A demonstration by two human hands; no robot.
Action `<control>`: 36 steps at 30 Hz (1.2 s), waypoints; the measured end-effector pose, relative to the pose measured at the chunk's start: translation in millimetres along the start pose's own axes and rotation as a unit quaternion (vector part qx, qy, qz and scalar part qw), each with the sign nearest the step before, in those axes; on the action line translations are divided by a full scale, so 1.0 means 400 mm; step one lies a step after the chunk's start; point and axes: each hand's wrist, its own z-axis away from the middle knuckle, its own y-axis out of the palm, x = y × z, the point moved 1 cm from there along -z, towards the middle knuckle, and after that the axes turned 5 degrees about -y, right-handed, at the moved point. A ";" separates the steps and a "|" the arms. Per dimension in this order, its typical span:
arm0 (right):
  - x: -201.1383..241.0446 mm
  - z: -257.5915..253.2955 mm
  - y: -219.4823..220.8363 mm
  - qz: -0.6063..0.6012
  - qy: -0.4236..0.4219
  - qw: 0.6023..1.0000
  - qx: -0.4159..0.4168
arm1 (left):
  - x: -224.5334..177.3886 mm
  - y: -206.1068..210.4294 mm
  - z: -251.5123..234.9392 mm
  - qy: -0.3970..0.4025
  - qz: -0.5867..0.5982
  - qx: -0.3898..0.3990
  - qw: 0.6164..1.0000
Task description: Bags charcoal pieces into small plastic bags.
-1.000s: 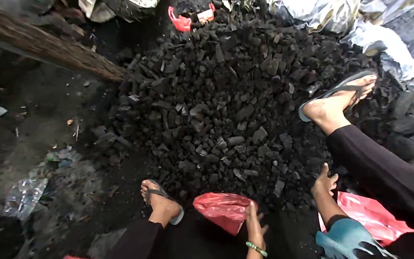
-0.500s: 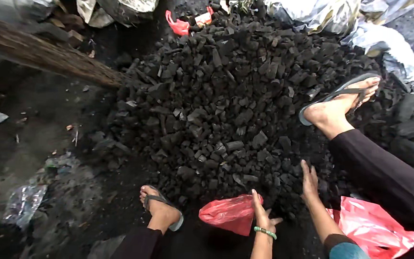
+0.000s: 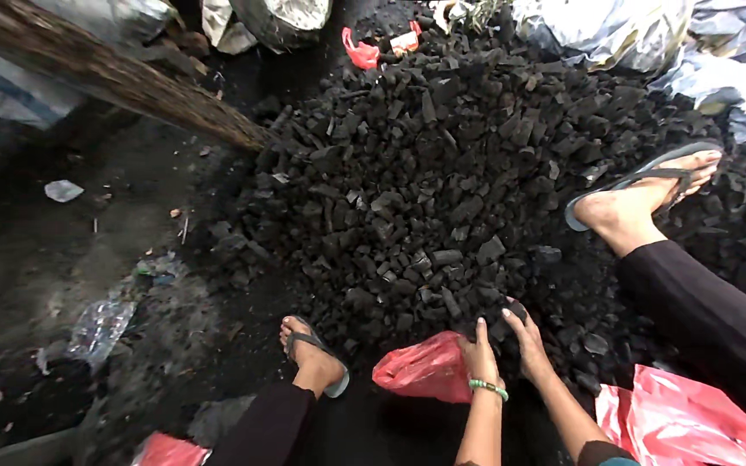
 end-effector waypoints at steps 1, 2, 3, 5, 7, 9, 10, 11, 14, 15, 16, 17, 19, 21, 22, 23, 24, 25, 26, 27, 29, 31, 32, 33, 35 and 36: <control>0.000 0.001 0.009 -0.057 0.020 0.998 -0.009 | -0.011 -0.002 0.009 0.054 -0.056 -0.014 0.997; 0.004 0.001 0.020 -0.111 0.042 0.993 -0.019 | -0.029 -0.007 0.022 0.102 -0.129 -0.024 0.986; 0.013 0.004 0.032 -0.156 0.068 0.985 -0.027 | -0.052 -0.011 0.043 0.141 -0.209 -0.025 0.967; 0.034 0.012 0.055 -0.242 0.098 0.965 -0.037 | -0.096 -0.010 0.082 0.204 -0.358 -0.001 0.911; -0.001 0.003 0.069 -0.322 0.074 0.944 -0.012 | -0.136 -0.001 0.107 0.222 -0.475 0.069 0.849; -0.002 -0.017 0.087 -0.371 0.116 0.921 0.003 | -0.182 -0.001 0.127 0.233 -0.533 0.163 0.797; 0.005 -0.029 0.095 -0.404 0.143 0.903 -0.026 | -0.206 -0.009 0.133 0.247 -0.527 0.197 0.789; -0.034 -0.042 0.085 -0.449 0.092 0.889 0.001 | -0.231 -0.024 0.137 0.261 -0.500 0.219 0.796; 0.017 -0.044 0.100 -0.474 0.094 0.870 -0.100 | -0.317 -0.101 0.108 0.242 -0.402 0.223 0.855; 0.026 -0.044 0.099 -0.503 0.106 0.853 -0.090 | -0.344 -0.128 0.082 0.223 -0.391 0.196 0.871; 0.031 -0.043 0.098 -0.522 0.115 0.842 -0.076 | -0.367 -0.151 0.054 0.217 -0.391 0.154 0.881; 0.033 -0.045 0.097 -0.535 0.115 0.835 -0.060 | -0.387 -0.168 0.029 0.221 -0.398 0.102 0.884; 0.046 -0.051 0.097 -0.551 0.102 0.828 -0.033 | -0.425 -0.182 0.002 0.246 -0.439 0.001 0.864; 0.085 -0.060 0.101 -0.560 0.085 0.824 -0.009 | -0.455 -0.176 -0.009 0.266 -0.460 -0.064 0.845; 0.114 -0.065 0.105 -0.561 0.076 0.825 0.000 | -0.467 -0.172 -0.009 0.274 -0.461 -0.078 0.841; 0.148 -0.071 0.109 -0.569 0.066 0.819 0.017 | -0.477 -0.167 -0.007 0.279 -0.465 -0.086 0.835; 0.186 -0.075 0.114 -0.578 0.053 0.813 0.039 | -0.487 -0.163 -0.002 0.281 -0.474 -0.094 0.829; 0.227 -0.078 0.121 -0.583 0.036 0.809 0.061 | -0.496 -0.159 0.003 0.281 -0.484 -0.100 0.823; 0.271 -0.081 0.128 -0.584 0.018 0.807 0.087 | -0.504 -0.155 0.009 0.283 -0.497 -0.106 0.813; 0.314 -0.083 0.136 -0.582 0.002 0.805 0.114 | -0.512 -0.151 0.014 0.289 -0.512 -0.113 0.801; 0.394 -0.086 0.152 -0.582 -0.013 0.797 0.158 | -0.525 -0.147 0.026 0.296 -0.540 -0.121 0.779; 0.466 -0.082 0.171 -0.585 -0.004 0.792 0.172 | -0.533 -0.144 0.038 0.303 -0.559 -0.116 0.763; 0.495 -0.081 0.182 -0.584 -0.001 0.793 0.177 | -0.538 -0.142 0.042 0.306 -0.564 -0.112 0.759; 0.519 -0.080 0.195 -0.574 0.000 0.798 0.181 | -0.543 -0.140 0.046 0.308 -0.567 -0.106 0.757; 0.541 -0.089 0.226 -0.541 -0.004 0.820 0.187 | -0.552 -0.141 0.056 0.336 -0.540 -0.078 0.767; 0.544 -0.097 0.242 -0.508 0.000 0.842 0.179 | -0.557 -0.144 0.061 0.352 -0.520 -0.057 0.776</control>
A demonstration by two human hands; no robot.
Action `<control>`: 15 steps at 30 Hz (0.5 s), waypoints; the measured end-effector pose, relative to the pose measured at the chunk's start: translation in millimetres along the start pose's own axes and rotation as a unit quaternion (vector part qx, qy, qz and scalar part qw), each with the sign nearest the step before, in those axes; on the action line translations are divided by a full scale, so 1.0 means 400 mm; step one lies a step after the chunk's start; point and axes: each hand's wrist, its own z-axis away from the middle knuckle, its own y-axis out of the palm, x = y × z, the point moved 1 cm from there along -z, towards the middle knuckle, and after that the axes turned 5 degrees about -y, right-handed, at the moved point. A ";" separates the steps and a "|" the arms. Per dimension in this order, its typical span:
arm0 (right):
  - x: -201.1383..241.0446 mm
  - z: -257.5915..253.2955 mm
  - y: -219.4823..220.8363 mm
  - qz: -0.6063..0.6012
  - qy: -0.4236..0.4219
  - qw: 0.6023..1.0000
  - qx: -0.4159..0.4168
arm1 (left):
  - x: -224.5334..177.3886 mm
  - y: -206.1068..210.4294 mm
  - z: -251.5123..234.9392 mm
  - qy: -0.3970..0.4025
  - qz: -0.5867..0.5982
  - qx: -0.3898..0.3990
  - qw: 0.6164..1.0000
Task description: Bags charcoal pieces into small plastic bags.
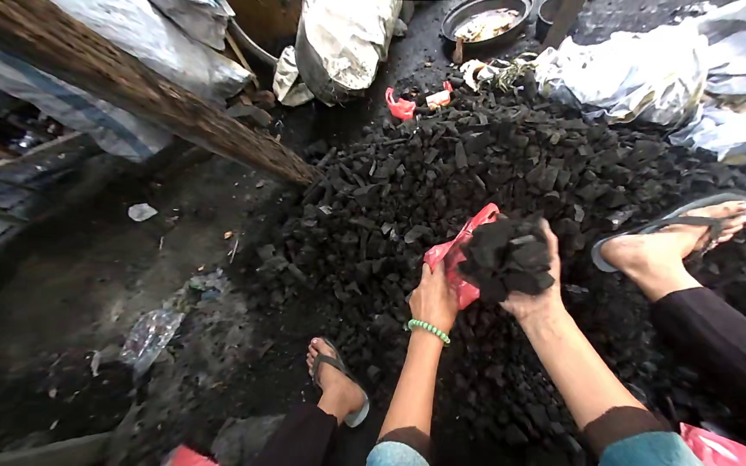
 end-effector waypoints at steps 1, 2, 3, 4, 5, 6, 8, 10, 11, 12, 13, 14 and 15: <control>-0.012 -0.013 0.003 0.075 0.001 0.997 -0.027 | 0.000 -0.010 -0.001 0.019 0.031 0.004 0.999; -0.026 -0.030 0.000 0.190 0.004 0.980 -0.058 | 0.001 -0.019 -0.007 0.033 0.058 0.009 0.998; -0.038 -0.050 -0.018 0.319 0.022 0.945 -0.070 | 0.004 -0.026 -0.016 0.042 0.080 0.013 0.996; -0.045 -0.072 -0.045 0.435 0.052 0.898 -0.051 | 0.008 -0.032 -0.028 0.045 0.089 0.017 0.995; -0.049 -0.097 -0.076 0.533 0.078 0.843 -0.008 | 0.011 -0.036 -0.040 0.040 0.076 0.023 0.996; -0.049 -0.120 -0.101 0.613 0.091 0.784 0.037 | 0.016 -0.036 -0.053 0.032 0.058 0.030 0.997; -0.026 -0.157 -0.110 0.708 0.105 0.690 0.110 | 0.023 -0.033 -0.082 0.006 0.033 0.044 0.998; 0.020 -0.168 -0.088 0.719 0.087 0.676 0.136 | 0.033 -0.029 -0.102 -0.007 0.041 0.045 0.998; 0.049 -0.161 -0.078 0.690 0.077 0.710 0.121 | 0.038 -0.025 -0.107 -0.001 0.049 0.046 0.998; 0.077 -0.151 -0.080 0.645 0.055 0.758 0.082 | 0.046 -0.020 -0.107 0.011 0.064 0.045 0.997; 0.098 -0.145 -0.095 0.596 0.011 0.803 0.025 | 0.056 -0.013 -0.104 0.031 0.089 0.031 0.995; 0.112 -0.143 -0.123 0.561 -0.048 0.825 -0.036 | 0.070 -0.004 -0.097 0.053 0.124 0.001 0.991; 0.120 -0.145 -0.168 0.559 -0.099 0.818 -0.092 | 0.088 0.010 -0.082 0.074 0.171 -0.048 0.981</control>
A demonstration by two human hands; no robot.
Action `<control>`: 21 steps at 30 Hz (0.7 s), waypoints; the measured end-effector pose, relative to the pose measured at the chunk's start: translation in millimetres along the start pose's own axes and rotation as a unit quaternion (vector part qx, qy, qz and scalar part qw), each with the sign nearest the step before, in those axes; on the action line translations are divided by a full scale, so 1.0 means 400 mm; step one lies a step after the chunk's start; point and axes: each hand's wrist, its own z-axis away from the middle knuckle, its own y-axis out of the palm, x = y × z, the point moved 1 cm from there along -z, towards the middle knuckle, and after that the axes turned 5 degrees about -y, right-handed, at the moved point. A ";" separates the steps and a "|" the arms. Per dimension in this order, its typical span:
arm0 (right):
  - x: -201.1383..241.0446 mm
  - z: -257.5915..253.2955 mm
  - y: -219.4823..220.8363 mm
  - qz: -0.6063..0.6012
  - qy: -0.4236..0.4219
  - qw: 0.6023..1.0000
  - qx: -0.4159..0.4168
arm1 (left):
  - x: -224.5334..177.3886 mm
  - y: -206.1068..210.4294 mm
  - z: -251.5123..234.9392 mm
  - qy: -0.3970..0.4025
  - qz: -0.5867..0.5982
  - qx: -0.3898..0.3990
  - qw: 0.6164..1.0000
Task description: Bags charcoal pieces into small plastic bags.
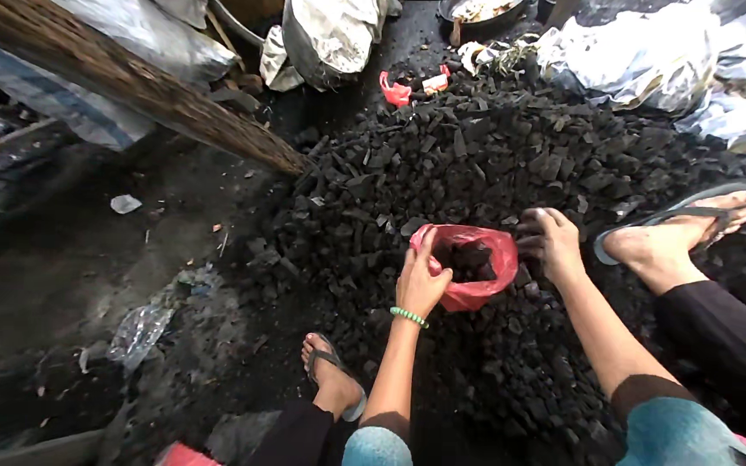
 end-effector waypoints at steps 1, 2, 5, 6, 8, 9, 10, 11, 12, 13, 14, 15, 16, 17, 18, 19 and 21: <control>-0.050 -0.002 -0.022 0.047 -0.006 0.998 -0.049 | 0.025 0.011 0.025 0.024 0.062 -0.068 0.995; -0.101 0.007 -0.039 0.120 -0.006 0.990 -0.069 | 0.053 0.028 0.052 0.030 0.127 -0.137 0.982; -0.244 0.072 -0.037 0.338 -0.027 0.940 -0.038 | 0.145 0.100 0.099 -0.111 0.213 -0.248 0.939; -0.274 0.097 -0.024 0.384 -0.040 0.922 -0.024 | 0.174 0.122 0.105 -0.177 0.175 -0.236 0.939; -0.296 0.136 0.000 0.444 -0.050 0.895 0.001 | 0.220 0.171 0.116 -0.284 0.075 -0.152 0.944; -0.296 0.149 0.005 0.463 -0.042 0.885 0.018 | 0.233 0.195 0.122 -0.313 0.045 -0.106 0.943; -0.294 0.159 0.007 0.478 -0.032 0.877 0.039 | 0.239 0.219 0.128 -0.326 0.026 -0.070 0.942; -0.295 0.166 0.006 0.492 -0.016 0.868 0.065 | 0.240 0.243 0.136 -0.329 0.012 -0.057 0.942; -0.300 0.175 0.005 0.499 0.001 0.863 0.084 | 0.237 0.266 0.149 -0.325 0.008 -0.064 0.943; -0.308 0.186 0.005 0.502 0.006 0.860 0.092 | 0.229 0.287 0.165 -0.318 0.013 -0.074 0.945; -0.317 0.200 0.008 0.505 0.006 0.858 0.091 | 0.221 0.306 0.185 -0.306 0.010 -0.079 0.949; -0.324 0.219 0.016 0.504 0.004 0.859 0.086 | 0.214 0.324 0.206 -0.294 -0.003 -0.079 0.953; -0.326 0.238 0.025 0.497 0.005 0.864 0.080 | 0.204 0.338 0.223 -0.284 -0.028 -0.067 0.956; -0.327 0.253 0.029 0.490 0.010 0.868 0.076 | 0.193 0.353 0.236 -0.279 -0.047 -0.054 0.958; -0.331 0.266 0.027 0.481 0.019 0.874 0.073 | 0.183 0.368 0.246 -0.275 -0.059 -0.049 0.958; -0.336 0.277 0.019 0.465 0.032 0.881 0.074 | 0.172 0.381 0.254 -0.273 -0.063 -0.048 0.959; -0.349 0.289 -0.003 0.431 0.047 0.897 0.085 | 0.151 0.390 0.260 -0.282 -0.050 -0.034 0.957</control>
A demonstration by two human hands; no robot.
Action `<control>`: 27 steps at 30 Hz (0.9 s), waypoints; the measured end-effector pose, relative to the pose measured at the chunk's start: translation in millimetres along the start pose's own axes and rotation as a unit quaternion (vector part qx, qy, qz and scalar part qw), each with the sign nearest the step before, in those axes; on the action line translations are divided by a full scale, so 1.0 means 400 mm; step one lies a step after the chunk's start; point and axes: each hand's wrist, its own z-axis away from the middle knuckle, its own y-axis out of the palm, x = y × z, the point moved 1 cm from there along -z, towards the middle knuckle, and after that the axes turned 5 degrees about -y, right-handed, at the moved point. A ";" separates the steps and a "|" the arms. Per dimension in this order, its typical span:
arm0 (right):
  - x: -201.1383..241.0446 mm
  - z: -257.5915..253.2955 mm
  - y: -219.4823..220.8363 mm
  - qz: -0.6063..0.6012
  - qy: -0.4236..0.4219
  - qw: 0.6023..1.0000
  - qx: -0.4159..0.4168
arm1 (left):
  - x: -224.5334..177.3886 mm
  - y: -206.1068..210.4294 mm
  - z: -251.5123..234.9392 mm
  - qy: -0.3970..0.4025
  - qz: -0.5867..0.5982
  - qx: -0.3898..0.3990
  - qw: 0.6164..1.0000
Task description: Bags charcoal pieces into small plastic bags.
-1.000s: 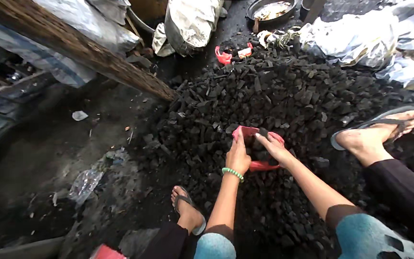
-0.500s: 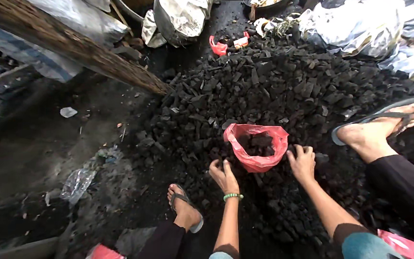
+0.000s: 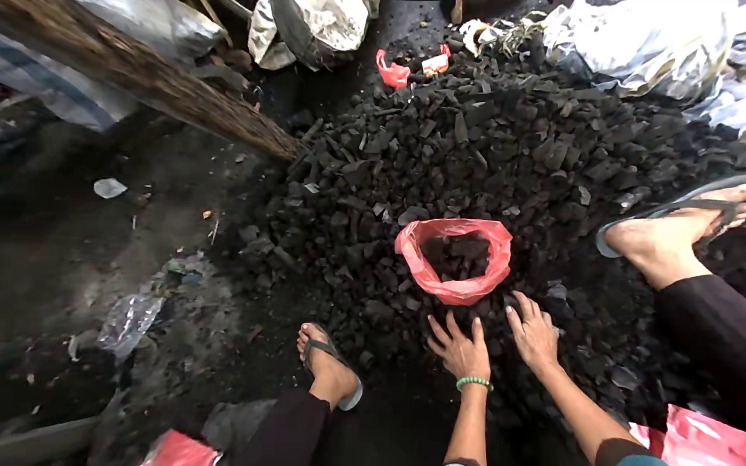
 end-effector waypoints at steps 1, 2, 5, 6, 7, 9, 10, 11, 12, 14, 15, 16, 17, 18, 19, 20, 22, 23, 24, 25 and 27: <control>-0.014 0.000 -0.002 -0.016 -0.004 1.000 0.009 | -0.004 -0.001 0.005 0.001 0.008 0.010 1.000; -0.025 -0.004 -0.006 -0.029 -0.009 0.999 0.016 | -0.003 -0.003 0.007 0.005 0.011 0.017 1.000; -0.031 -0.006 -0.017 -0.061 -0.018 0.998 0.026 | 0.019 -0.003 0.007 0.029 -0.001 0.024 0.999; -0.030 -0.003 -0.020 -0.081 -0.015 0.996 0.027 | 0.027 0.002 0.010 0.039 0.005 0.021 0.999; -0.029 -0.003 -0.025 -0.103 -0.011 0.994 0.028 | 0.031 0.009 0.015 0.051 0.014 0.014 0.999; -0.035 -0.005 -0.030 -0.151 -0.001 0.988 0.039 | 0.038 0.032 0.031 0.082 0.033 -0.007 0.996; -0.042 -0.005 -0.026 -0.184 0.007 0.982 0.043 | 0.042 0.044 0.040 0.092 0.045 -0.016 0.995; -0.052 -0.007 -0.015 -0.237 0.018 0.970 0.039 | 0.041 0.052 0.046 0.094 0.059 -0.020 0.994; -0.060 -0.007 0.004 -0.309 0.034 0.950 0.028 | 0.037 0.055 0.048 0.088 0.076 -0.015 0.993; -0.058 0.005 0.042 -0.451 0.082 0.889 0.002 | 0.025 0.048 0.050 0.071 0.128 0.003 0.989; -0.051 0.012 0.057 -0.505 0.107 0.856 -0.009 | 0.017 0.043 0.051 0.065 0.156 0.010 0.986; -0.043 0.019 0.065 -0.547 0.124 0.828 -0.013 | 0.009 0.038 0.051 0.061 0.178 0.013 0.982; -0.034 0.028 0.066 -0.580 0.138 0.803 -0.014 | 0.004 0.035 0.052 0.056 0.195 0.016 0.979; -0.025 0.036 0.065 -0.610 0.152 0.778 -0.021 | 0.001 0.032 0.053 0.052 0.211 0.024 0.976; -0.016 0.043 0.061 -0.637 0.163 0.753 -0.025 | 0.000 0.029 0.054 0.051 0.227 0.034 0.972; -0.008 0.050 0.057 -0.660 0.170 0.732 -0.023 | 0.002 0.025 0.053 0.052 0.244 0.045 0.967; 0.000 0.060 0.053 -0.679 0.167 0.715 -0.008 | 0.012 0.027 0.045 0.051 0.292 0.067 0.953; 0.001 0.065 0.052 -0.678 0.162 0.717 0.001 | 0.018 0.029 0.040 0.044 0.322 0.084 0.942; 0.001 0.070 0.050 -0.673 0.157 0.723 0.005 | 0.022 0.031 0.038 0.038 0.351 0.102 0.930; 0.002 0.074 0.045 -0.665 0.151 0.732 0.002 | 0.023 0.031 0.039 0.035 0.377 0.115 0.918; 0.014 0.081 0.029 -0.646 0.139 0.751 -0.013 | 0.012 0.016 0.062 0.025 0.427 0.121 0.896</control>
